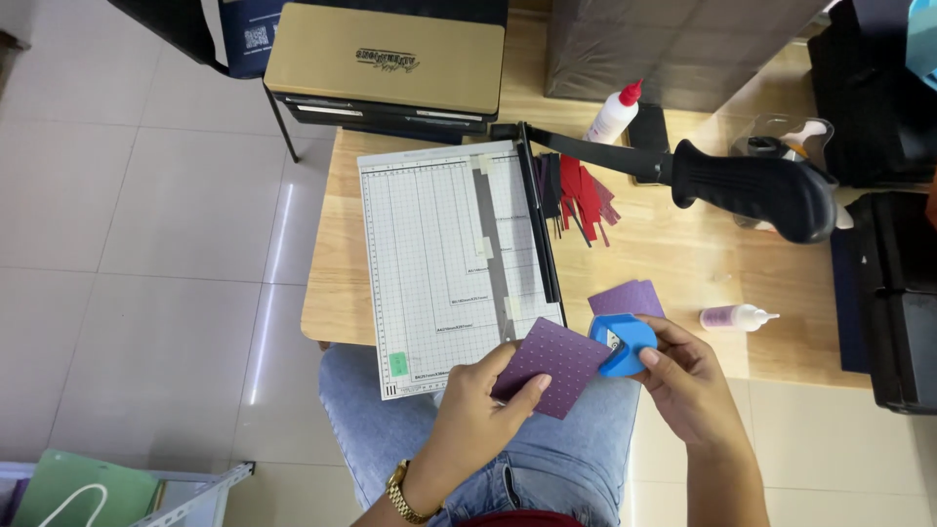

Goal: The person applies glue to small black paper pieces and attaches them to a larger black paper box structure. They then cut purple paper sheets using a paper cutter and apply adhesive tape to the edges of the cut pieces.

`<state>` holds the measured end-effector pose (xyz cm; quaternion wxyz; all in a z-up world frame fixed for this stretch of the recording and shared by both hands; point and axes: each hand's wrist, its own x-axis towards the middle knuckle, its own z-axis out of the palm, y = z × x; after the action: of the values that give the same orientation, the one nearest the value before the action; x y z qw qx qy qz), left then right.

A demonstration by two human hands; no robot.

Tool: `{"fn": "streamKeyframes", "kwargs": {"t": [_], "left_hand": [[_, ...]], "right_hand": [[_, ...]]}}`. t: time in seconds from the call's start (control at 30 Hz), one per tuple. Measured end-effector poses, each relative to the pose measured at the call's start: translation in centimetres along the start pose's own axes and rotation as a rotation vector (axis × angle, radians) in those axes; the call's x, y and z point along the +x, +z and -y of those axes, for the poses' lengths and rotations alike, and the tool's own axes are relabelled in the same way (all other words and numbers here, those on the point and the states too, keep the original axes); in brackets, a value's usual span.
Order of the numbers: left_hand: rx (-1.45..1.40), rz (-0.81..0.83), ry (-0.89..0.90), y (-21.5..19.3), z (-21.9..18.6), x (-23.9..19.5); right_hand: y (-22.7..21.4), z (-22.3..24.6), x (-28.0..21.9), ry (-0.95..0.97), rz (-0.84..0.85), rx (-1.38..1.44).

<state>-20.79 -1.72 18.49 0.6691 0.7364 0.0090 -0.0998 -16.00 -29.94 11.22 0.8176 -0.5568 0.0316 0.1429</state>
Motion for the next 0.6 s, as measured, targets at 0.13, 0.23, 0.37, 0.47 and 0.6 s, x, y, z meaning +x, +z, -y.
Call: {"fn": "streamKeyframes", "kwargs": {"t": [0.13,0.23,0.37,0.47,0.6], "left_hand": [[0.160,-0.019,0.099,-0.4,-1.1,0.1],[0.204,-0.035,0.086,-0.3,-0.8,0.1],[0.242,-0.021,0.098,-0.1,-0.1,0.3],[0.302,-0.023,0.150,-0.2,-0.1,0.2],[0.314,0.004,0.185,-0.4,0.3,0.2]], "right_hand": [[0.5,-0.4,-0.7,0.017,0.005,-0.033],[1.8,0.2,-0.9,0.022,-0.019,-0.049],[0.7,-1.5,-1.3,-0.002,-0.060,-0.031],[1.3,-1.5,-1.4,0.022,-0.119,-0.119],[3.1,-0.8,-1.6,-0.075,-0.087,-0.180]]}}
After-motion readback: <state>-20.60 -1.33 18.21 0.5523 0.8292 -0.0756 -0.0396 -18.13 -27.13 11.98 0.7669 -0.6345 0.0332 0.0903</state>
